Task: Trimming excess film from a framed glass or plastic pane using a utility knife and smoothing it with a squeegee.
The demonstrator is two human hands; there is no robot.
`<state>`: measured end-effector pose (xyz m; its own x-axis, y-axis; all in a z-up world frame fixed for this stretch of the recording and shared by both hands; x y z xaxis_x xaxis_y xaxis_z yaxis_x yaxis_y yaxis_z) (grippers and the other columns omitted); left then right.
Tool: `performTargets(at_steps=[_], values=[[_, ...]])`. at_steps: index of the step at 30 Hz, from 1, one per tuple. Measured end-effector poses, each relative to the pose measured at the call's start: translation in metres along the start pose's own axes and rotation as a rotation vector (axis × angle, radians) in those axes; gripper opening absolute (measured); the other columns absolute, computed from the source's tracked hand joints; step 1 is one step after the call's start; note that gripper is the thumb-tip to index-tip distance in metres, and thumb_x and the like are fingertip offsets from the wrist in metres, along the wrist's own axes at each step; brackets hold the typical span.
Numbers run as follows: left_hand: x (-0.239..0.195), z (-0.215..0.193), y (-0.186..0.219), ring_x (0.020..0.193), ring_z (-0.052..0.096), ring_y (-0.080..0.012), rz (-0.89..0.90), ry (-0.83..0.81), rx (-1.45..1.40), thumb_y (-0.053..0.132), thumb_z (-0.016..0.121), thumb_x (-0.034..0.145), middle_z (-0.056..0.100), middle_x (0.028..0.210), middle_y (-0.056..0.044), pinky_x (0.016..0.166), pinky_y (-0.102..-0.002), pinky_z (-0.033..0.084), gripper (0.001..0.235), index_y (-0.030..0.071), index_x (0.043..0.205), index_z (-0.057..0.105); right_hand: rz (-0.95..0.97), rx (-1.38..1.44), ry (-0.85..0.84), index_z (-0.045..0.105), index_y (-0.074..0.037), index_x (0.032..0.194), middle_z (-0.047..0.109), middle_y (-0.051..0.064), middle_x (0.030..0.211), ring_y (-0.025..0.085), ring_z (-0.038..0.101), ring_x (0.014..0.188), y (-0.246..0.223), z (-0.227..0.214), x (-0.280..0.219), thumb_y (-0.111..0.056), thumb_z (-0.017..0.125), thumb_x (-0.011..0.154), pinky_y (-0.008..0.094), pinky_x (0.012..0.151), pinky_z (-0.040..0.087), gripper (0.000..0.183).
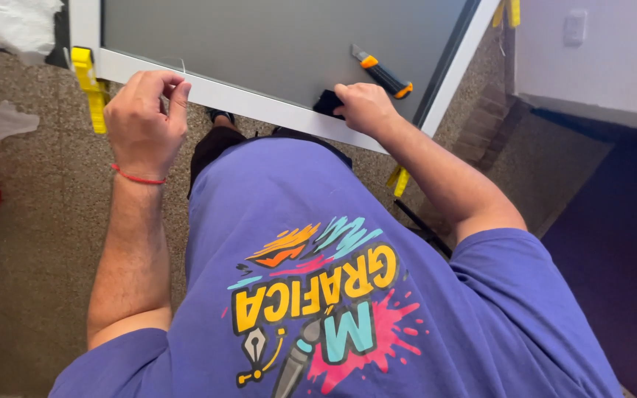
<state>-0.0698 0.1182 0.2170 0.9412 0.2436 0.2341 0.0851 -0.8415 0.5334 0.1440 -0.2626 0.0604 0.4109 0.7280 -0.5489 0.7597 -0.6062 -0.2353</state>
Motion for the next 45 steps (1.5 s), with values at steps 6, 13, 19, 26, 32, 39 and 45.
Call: performTargets(at_steps=[6,13,19,26,32,39,45], values=[[0.002,0.016,0.016,0.086,0.07,-0.0246,0.069,-0.001,0.071,0.012,0.086,0.126,0.079,0.103,-0.007,0.071,-0.038,0.052,0.013,0.007,0.116,0.08,0.133,-0.037,-0.04,0.061,-0.012,0.099,0.081,0.009,0.098,0.04,0.079,0.1,0.061,0.018,-0.062,-0.037,0.084,0.103,0.058,0.074,0.061,0.034],[-0.012,0.009,0.032,0.086,0.072,-0.0219,0.047,0.025,0.165,0.01,0.09,0.124,0.081,0.105,-0.005,0.069,-0.037,0.052,0.012,0.009,0.117,0.081,0.159,-0.225,-0.046,0.067,-0.018,0.097,0.085,0.004,0.089,0.034,0.083,0.089,0.133,0.052,-0.116,-0.048,0.085,0.102,0.046,0.085,0.056,0.036],[-0.042,-0.026,0.027,0.084,0.072,-0.0189,-0.029,0.092,0.227,0.01,0.086,0.136,0.08,0.103,-0.011,0.071,-0.031,0.062,0.017,-0.001,0.124,0.081,0.315,-0.013,-0.22,0.063,-0.013,0.101,0.078,0.015,0.101,0.042,0.075,0.103,0.118,0.004,-0.118,-0.046,0.081,0.107,0.057,0.08,0.06,0.038],[-0.068,-0.111,0.072,0.088,0.065,-0.0316,-0.214,0.482,-0.151,0.006,0.077,0.143,0.071,0.109,-0.026,0.08,-0.042,0.051,0.027,-0.015,0.127,0.071,0.45,0.493,0.447,0.068,-0.012,0.114,0.079,0.014,0.107,0.036,0.074,0.099,0.19,-0.034,-0.08,-0.029,0.08,0.101,0.05,0.084,0.056,0.024],[-0.07,-0.142,0.149,0.077,0.059,-0.0277,-0.287,0.692,-0.524,0.018,0.074,0.132,0.062,0.097,-0.024,0.075,-0.036,0.05,0.03,-0.006,0.126,0.057,0.535,0.007,0.311,0.046,-0.013,0.16,0.068,0.017,0.139,0.043,0.064,0.127,0.109,-0.084,-0.038,-0.061,0.094,0.091,0.066,0.098,0.05,0.096],[-0.073,-0.16,0.181,0.078,0.059,-0.0185,-0.183,0.632,-1.0,0.032,0.072,0.118,0.061,0.088,-0.009,0.075,-0.033,0.053,0.028,0.01,0.115,0.055,-0.679,1.018,0.021,0.034,-0.018,0.176,0.031,0.009,0.189,0.014,0.085,0.089,-0.248,-0.131,-0.05,-0.015,0.101,0.097,0.029,0.081,0.073,0.104],[-0.13,-0.217,0.092,0.091,0.058,-0.0301,-0.131,0.839,-0.421,0.007,0.066,0.124,0.059,0.102,-0.021,0.089,-0.041,0.049,0.016,-0.004,0.117,0.057,-1.091,0.859,-0.045,0.072,-0.009,0.11,0.074,0.005,0.101,0.022,0.07,0.091,-0.367,-0.177,-0.063,-0.034,0.064,0.117,0.036,0.084,0.056,0.027]])
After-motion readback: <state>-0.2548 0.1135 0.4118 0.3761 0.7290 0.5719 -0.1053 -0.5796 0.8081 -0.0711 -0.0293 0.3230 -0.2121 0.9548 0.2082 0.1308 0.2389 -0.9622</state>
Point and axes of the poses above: each hand's wrist, its own x-axis towards the middle knuckle, its own z-axis out of the palm, y = z × x, the point moved 2 cm from there along x, towards the middle knuckle
